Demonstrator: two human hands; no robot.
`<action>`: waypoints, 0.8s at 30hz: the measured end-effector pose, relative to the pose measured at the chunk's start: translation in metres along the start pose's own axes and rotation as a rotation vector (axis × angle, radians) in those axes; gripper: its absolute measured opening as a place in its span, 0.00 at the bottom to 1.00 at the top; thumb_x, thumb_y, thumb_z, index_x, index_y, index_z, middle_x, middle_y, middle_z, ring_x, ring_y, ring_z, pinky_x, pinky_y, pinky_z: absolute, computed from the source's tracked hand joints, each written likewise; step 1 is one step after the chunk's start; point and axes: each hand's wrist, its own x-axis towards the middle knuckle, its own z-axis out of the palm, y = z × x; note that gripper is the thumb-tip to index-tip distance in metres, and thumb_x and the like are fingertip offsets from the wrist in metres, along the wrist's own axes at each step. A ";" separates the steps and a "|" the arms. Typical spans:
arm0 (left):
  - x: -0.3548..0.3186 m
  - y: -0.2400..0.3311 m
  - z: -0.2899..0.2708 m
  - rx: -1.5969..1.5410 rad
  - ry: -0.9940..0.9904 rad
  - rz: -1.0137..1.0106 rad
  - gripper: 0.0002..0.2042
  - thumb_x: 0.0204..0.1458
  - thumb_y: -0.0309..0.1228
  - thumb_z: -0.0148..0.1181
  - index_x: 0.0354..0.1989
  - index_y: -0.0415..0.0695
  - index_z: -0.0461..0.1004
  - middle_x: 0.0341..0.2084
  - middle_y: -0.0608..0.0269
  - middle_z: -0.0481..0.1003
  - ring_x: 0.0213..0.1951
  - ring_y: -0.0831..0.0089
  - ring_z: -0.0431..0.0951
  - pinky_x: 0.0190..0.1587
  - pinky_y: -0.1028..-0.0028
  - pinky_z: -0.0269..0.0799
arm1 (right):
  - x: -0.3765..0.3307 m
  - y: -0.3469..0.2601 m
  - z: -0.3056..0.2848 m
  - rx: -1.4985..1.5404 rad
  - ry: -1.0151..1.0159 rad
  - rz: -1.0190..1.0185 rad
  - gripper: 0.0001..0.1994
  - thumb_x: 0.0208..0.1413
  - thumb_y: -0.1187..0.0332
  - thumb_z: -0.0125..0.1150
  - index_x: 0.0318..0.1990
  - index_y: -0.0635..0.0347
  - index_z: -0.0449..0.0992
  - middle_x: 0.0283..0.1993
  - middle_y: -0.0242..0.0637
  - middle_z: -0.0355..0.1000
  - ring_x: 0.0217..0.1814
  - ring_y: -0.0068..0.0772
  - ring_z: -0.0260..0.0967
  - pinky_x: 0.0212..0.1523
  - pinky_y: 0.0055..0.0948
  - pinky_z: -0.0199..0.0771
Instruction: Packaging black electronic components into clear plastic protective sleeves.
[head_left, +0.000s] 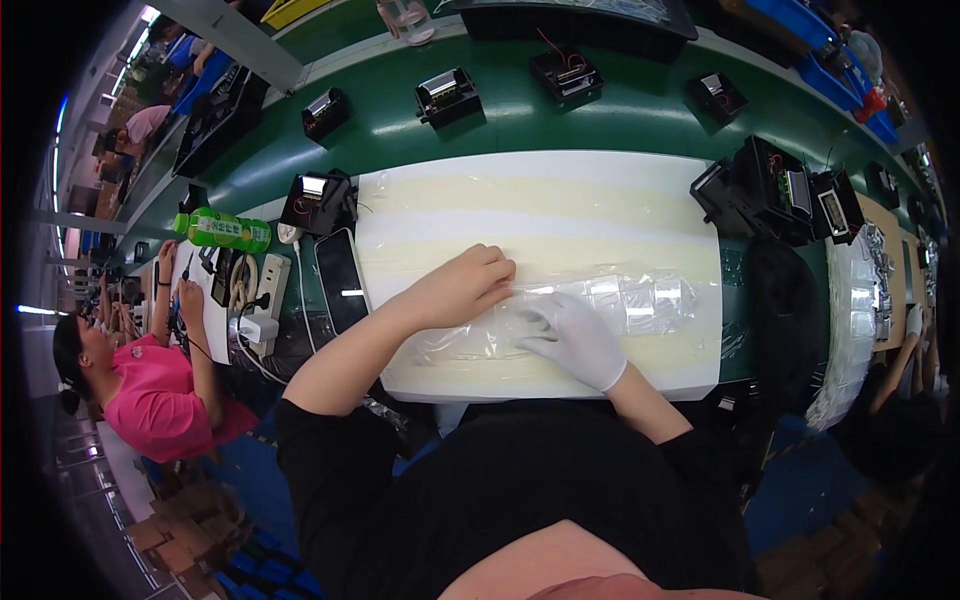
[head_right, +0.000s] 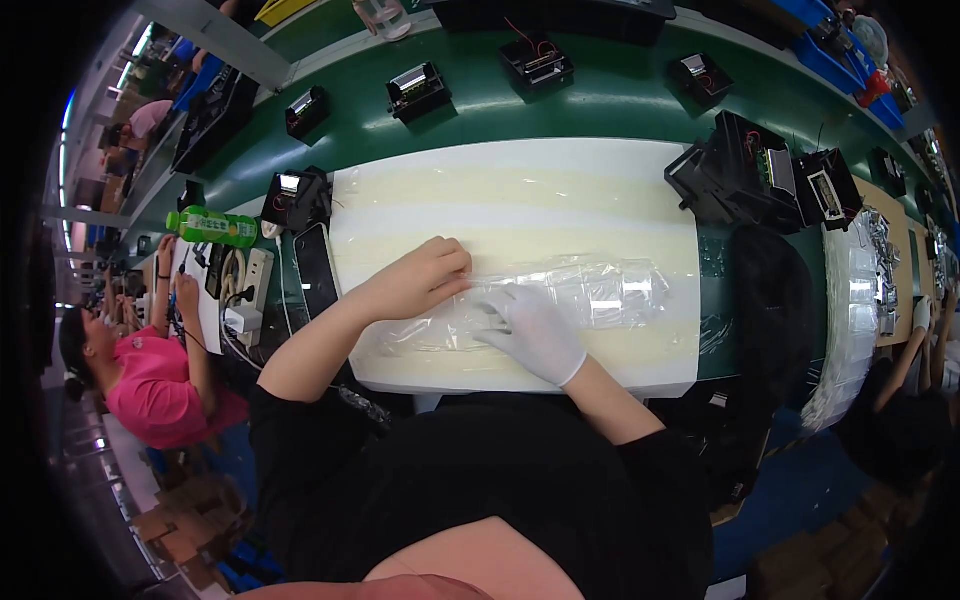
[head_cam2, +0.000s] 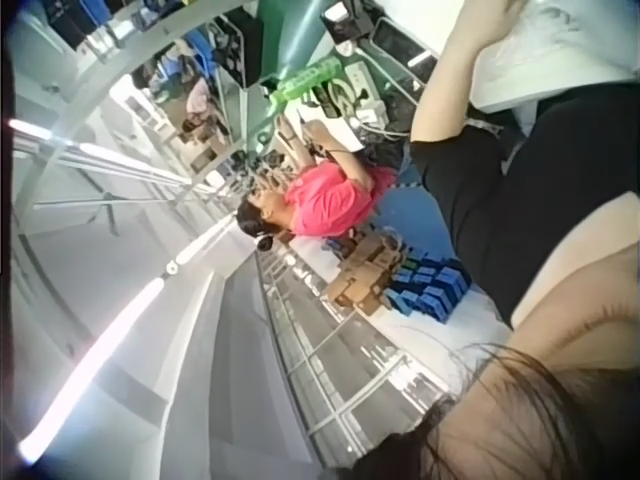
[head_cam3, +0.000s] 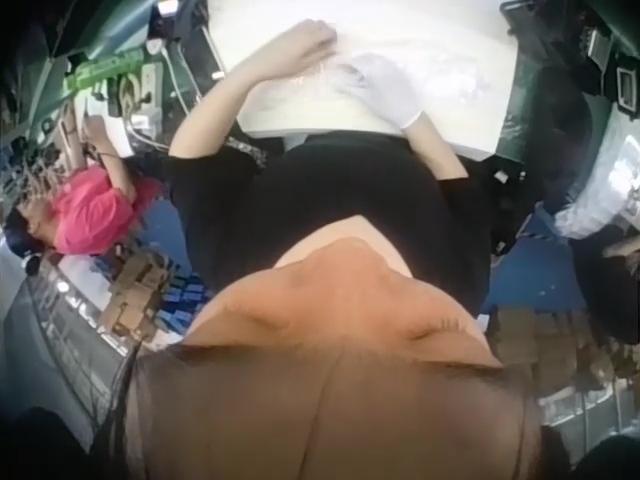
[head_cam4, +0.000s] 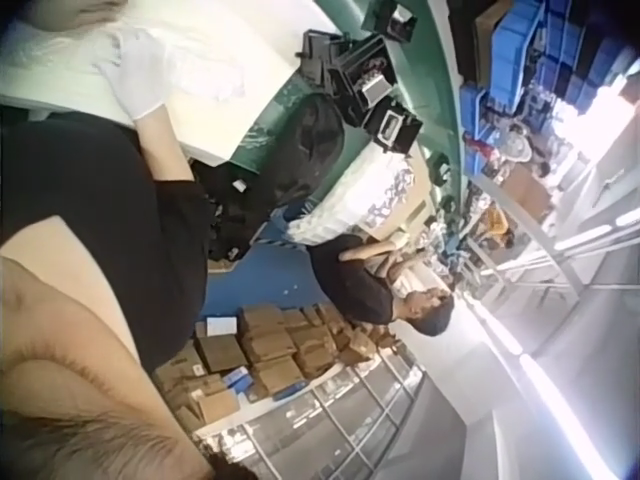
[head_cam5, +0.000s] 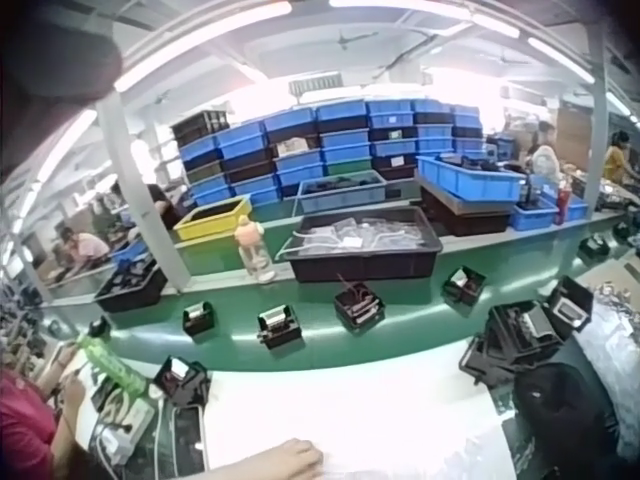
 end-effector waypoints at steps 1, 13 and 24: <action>0.001 -0.001 0.002 -0.094 -0.013 0.012 0.12 0.62 0.36 0.55 0.40 0.39 0.66 0.38 0.50 0.75 0.47 0.58 0.76 0.51 0.66 0.73 | 0.001 -0.001 0.000 0.001 0.018 0.021 0.18 0.48 0.64 0.70 0.47 0.55 0.77 0.36 0.36 0.71 0.33 0.33 0.66 0.37 0.27 0.69; 0.010 -0.019 0.026 -1.227 0.012 -0.376 0.07 0.64 0.29 0.50 0.36 0.43 0.59 0.30 0.47 0.79 0.30 0.63 0.84 0.31 0.74 0.79 | 0.009 -0.008 -0.004 -0.079 -0.039 0.150 0.24 0.44 0.61 0.73 0.51 0.54 0.76 0.46 0.37 0.69 0.43 0.37 0.69 0.44 0.29 0.72; -0.007 0.001 0.005 -0.981 0.054 -0.379 0.06 0.63 0.30 0.53 0.37 0.45 0.63 0.29 0.55 0.79 0.27 0.69 0.81 0.26 0.75 0.74 | 0.016 -0.008 0.004 0.058 0.181 0.023 0.17 0.44 0.67 0.73 0.43 0.58 0.81 0.42 0.35 0.72 0.39 0.32 0.69 0.38 0.26 0.70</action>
